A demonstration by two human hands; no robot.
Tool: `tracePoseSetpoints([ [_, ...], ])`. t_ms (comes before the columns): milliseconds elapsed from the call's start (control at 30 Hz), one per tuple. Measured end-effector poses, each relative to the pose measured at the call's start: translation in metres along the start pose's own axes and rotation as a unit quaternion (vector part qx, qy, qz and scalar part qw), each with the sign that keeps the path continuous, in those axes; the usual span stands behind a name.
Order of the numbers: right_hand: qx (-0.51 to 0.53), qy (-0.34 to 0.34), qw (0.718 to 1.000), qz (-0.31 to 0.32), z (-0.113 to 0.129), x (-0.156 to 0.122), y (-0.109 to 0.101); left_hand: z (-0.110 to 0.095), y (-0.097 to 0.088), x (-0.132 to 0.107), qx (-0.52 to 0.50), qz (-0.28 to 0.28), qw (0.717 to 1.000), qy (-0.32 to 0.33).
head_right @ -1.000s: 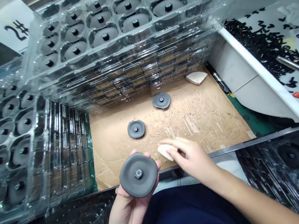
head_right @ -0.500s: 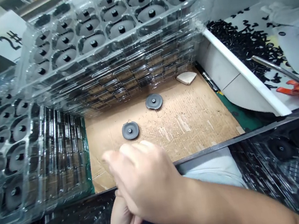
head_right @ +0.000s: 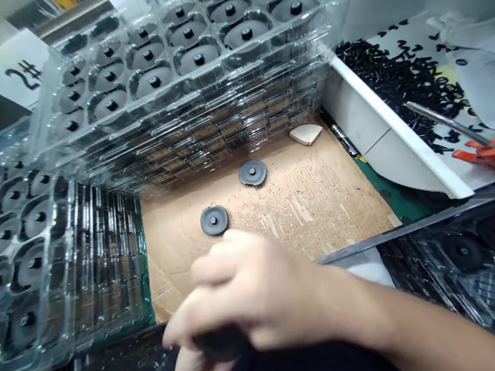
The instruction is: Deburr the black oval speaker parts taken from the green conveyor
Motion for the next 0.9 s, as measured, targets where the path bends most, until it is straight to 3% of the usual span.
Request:
tracePoseSetpoints([
  [33,0.018,0.026,0.999,-0.007,-0.011,-0.001,0.0,-0.002,0.0,-0.002,-0.004,0.01,1.0,0.004],
  [100,0.028,0.152,0.987,-0.053,-0.038,-0.015,0.003,-0.004,0.001,-0.005,-0.028,0.04,0.999,0.008],
  [200,0.092,0.301,0.947,-0.058,-0.061,-0.05,0.031,-0.005,-0.001,-0.008,-0.059,0.071,0.996,0.01],
  [300,0.177,0.329,0.928,0.01,-0.062,-0.078,0.074,-0.004,-0.001,-0.005,-0.065,0.073,0.995,0.012],
  [367,0.195,0.329,0.924,0.026,-0.06,-0.091,0.087,-0.004,0.001,-0.003,-0.064,0.077,0.995,0.011],
  [433,0.187,0.348,0.919,0.008,-0.061,-0.098,0.08,-0.004,0.004,-0.001,-0.058,0.087,0.995,0.006],
  [500,0.165,0.374,0.912,-0.04,-0.06,-0.098,0.057,-0.003,0.007,-0.001,-0.055,0.1,0.993,-0.003],
  [567,0.127,0.359,0.918,-0.111,-0.048,-0.087,0.025,-0.001,0.007,-0.001,-0.055,0.108,0.993,-0.009],
  [667,0.045,0.187,0.97,-0.149,-0.009,-0.051,-0.008,0.004,0.001,-0.001,-0.042,0.079,0.996,-0.006],
  [733,0.011,0.08,0.994,-0.078,0.009,-0.029,-0.007,0.006,-0.005,-0.003,-0.025,0.053,0.998,-0.001],
  [767,0.003,0.068,0.997,-0.032,0.01,-0.022,-0.003,0.007,-0.008,-0.004,-0.017,0.043,0.999,0.001],
  [833,-0.007,0.114,0.993,0.043,0.001,-0.015,0.005,0.009,-0.011,-0.006,-0.009,0.038,0.999,-0.002],
  [900,-0.03,0.14,0.987,0.071,-0.004,-0.014,0.01,0.009,-0.012,-0.009,-0.01,0.042,0.999,-0.001],
])
Point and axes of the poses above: each hand's wrist, its own x-axis towards the middle knuckle, its own y-axis out of the palm, z = x × y, the point moved 6 cm from there along x, towards the middle knuckle, and after that the axes turned 12 degrees about z, right-handed, at the moved point
